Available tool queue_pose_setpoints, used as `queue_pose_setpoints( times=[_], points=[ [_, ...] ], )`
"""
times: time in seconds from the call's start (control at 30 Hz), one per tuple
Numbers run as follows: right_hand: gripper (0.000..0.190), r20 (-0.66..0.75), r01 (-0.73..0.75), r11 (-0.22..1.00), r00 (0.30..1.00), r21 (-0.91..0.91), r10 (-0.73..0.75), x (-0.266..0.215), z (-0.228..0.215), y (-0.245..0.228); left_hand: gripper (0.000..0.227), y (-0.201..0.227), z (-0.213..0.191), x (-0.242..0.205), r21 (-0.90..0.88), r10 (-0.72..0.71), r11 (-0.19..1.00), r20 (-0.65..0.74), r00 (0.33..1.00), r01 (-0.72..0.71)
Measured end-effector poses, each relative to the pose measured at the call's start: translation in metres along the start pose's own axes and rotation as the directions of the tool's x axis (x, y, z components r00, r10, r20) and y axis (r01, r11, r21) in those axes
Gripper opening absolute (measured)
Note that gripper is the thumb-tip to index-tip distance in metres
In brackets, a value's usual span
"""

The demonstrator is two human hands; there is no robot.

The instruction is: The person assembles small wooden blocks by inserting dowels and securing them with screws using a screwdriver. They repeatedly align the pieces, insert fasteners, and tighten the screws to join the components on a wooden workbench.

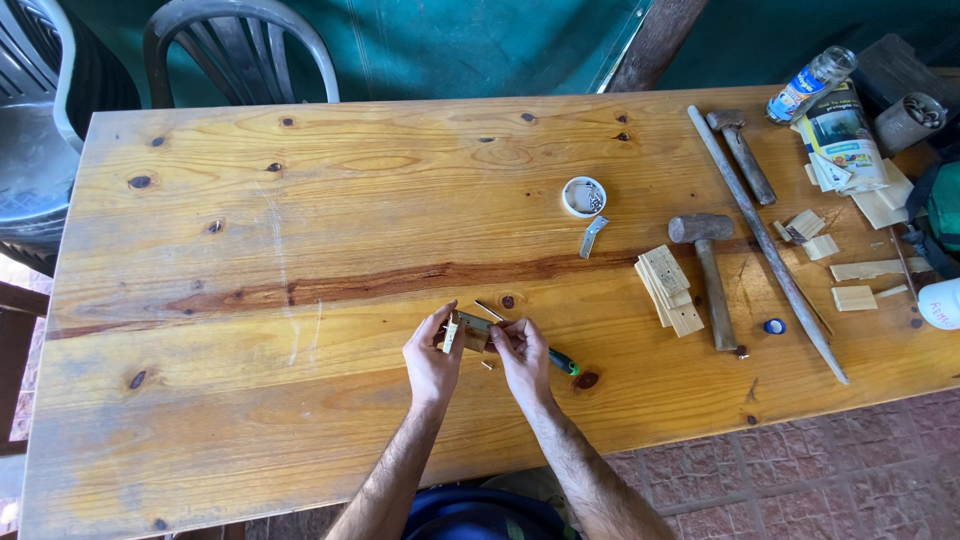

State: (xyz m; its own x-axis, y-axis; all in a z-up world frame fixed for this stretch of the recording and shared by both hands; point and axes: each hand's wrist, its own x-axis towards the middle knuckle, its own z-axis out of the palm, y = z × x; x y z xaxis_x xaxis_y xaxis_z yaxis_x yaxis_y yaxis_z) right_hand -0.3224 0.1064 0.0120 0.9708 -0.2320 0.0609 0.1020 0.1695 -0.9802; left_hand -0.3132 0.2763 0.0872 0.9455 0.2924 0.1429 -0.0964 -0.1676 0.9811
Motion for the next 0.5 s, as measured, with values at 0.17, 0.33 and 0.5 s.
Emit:
queue_pose_setpoints(
  times=[0.17,0.33,0.5],
  points=[
    [0.018,-0.015,0.010,1.000,1.000,-0.018,-0.010,0.001,-0.005,0.001,0.040,-0.008,0.003,-0.002,-0.109,-0.107,0.988,0.006,0.994,0.107],
    [0.011,-0.075,0.040,0.992,0.996,-0.118,-0.049,-0.001,-0.013,-0.023,0.039,-0.012,0.002,-0.005,-0.128,-0.162,0.979,0.000,0.987,0.161],
    [0.012,-0.065,0.072,0.969,0.994,-0.236,-0.090,-0.007,-0.003,-0.058,0.040,-0.010,0.002,-0.007,-0.117,-0.163,0.980,-0.004,0.987,0.162]
  ],
)
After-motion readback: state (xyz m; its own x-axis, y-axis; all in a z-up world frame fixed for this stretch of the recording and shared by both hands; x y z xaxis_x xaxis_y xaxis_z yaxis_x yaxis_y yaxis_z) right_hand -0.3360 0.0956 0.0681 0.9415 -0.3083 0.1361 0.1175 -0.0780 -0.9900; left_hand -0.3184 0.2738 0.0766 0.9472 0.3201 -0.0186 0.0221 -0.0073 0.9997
